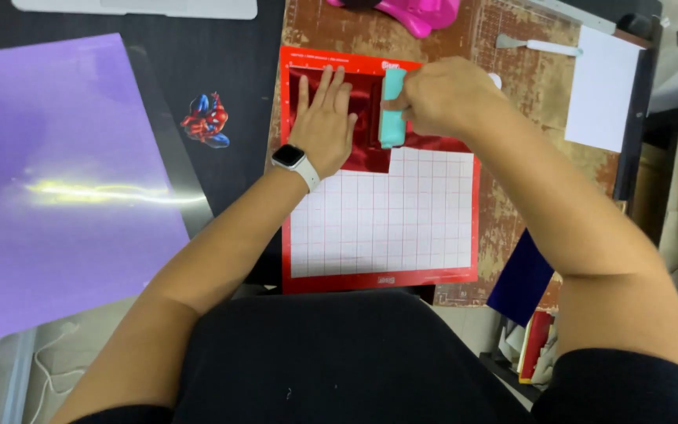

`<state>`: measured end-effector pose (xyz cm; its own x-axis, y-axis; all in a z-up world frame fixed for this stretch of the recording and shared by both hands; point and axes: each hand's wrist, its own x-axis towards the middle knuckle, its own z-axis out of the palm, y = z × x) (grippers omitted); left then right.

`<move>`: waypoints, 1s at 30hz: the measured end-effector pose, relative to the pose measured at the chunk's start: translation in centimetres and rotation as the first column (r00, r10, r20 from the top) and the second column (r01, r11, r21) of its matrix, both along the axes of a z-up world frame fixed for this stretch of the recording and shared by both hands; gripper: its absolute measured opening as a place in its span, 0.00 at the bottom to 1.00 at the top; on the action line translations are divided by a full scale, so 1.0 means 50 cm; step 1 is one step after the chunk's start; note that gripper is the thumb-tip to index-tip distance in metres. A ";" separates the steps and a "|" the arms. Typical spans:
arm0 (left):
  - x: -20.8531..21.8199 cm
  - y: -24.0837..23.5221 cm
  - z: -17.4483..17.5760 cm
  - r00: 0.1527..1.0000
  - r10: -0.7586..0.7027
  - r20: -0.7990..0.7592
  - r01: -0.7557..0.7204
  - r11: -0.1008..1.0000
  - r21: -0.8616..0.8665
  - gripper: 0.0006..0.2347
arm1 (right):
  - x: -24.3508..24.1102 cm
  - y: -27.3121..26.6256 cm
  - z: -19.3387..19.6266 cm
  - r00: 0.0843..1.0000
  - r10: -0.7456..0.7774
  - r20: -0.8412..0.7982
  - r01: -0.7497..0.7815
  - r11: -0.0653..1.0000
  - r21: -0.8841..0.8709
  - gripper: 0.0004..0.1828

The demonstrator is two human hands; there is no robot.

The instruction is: Preparing metallic vinyl sheets by adhering them to cutting mats and using a brayer roller to smooth them out.

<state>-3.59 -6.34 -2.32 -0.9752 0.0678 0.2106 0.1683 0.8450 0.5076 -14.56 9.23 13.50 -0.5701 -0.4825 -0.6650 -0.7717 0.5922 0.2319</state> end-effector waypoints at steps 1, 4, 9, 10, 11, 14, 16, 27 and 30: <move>0.005 -0.005 -0.001 1.000 -0.008 -0.004 0.008 1.000 0.004 0.20 | -0.004 0.006 -0.013 0.998 0.057 -0.002 -0.057 0.998 -0.036 0.12; -0.007 0.004 0.002 1.000 -0.026 -0.002 0.026 0.999 -0.023 0.20 | -0.035 0.107 0.002 0.999 0.044 -0.013 -0.044 0.999 0.013 0.18; 0.001 0.009 0.007 0.996 -0.035 0.077 0.044 0.992 -0.119 0.27 | -0.041 0.254 0.052 0.989 -0.141 -0.039 0.146 0.945 0.291 0.27; -0.002 0.010 0.009 0.997 -0.035 0.069 0.043 0.993 -0.114 0.27 | -0.033 0.248 0.062 0.987 -0.162 -0.024 0.163 0.961 0.222 0.27; -0.005 0.011 0.011 0.998 -0.036 0.060 0.042 0.993 -0.109 0.27 | -0.025 0.242 0.072 0.984 -0.181 -0.008 0.180 0.972 0.152 0.27; -0.009 0.010 0.007 0.997 -0.046 0.054 0.052 0.993 -0.105 0.26 | -0.079 0.231 -0.044 0.991 0.117 -0.065 -0.127 0.977 -0.170 0.28; -0.005 0.004 0.017 1.000 -0.014 0.007 0.014 0.998 0.069 0.21 | -0.035 0.097 -0.001 0.999 0.040 -0.031 -0.045 0.983 -0.179 0.25; 0.111 -0.104 0.016 0.896 0.297 -0.332 -0.183 0.925 0.332 0.13 | -0.003 0.072 -0.066 0.984 0.177 -0.007 -0.146 0.784 -0.604 0.26; 0.191 -0.126 -0.033 0.873 0.460 -0.161 -0.423 0.880 0.216 0.25 | 0.112 0.105 0.007 0.999 -0.026 0.022 0.034 0.841 -0.539 0.21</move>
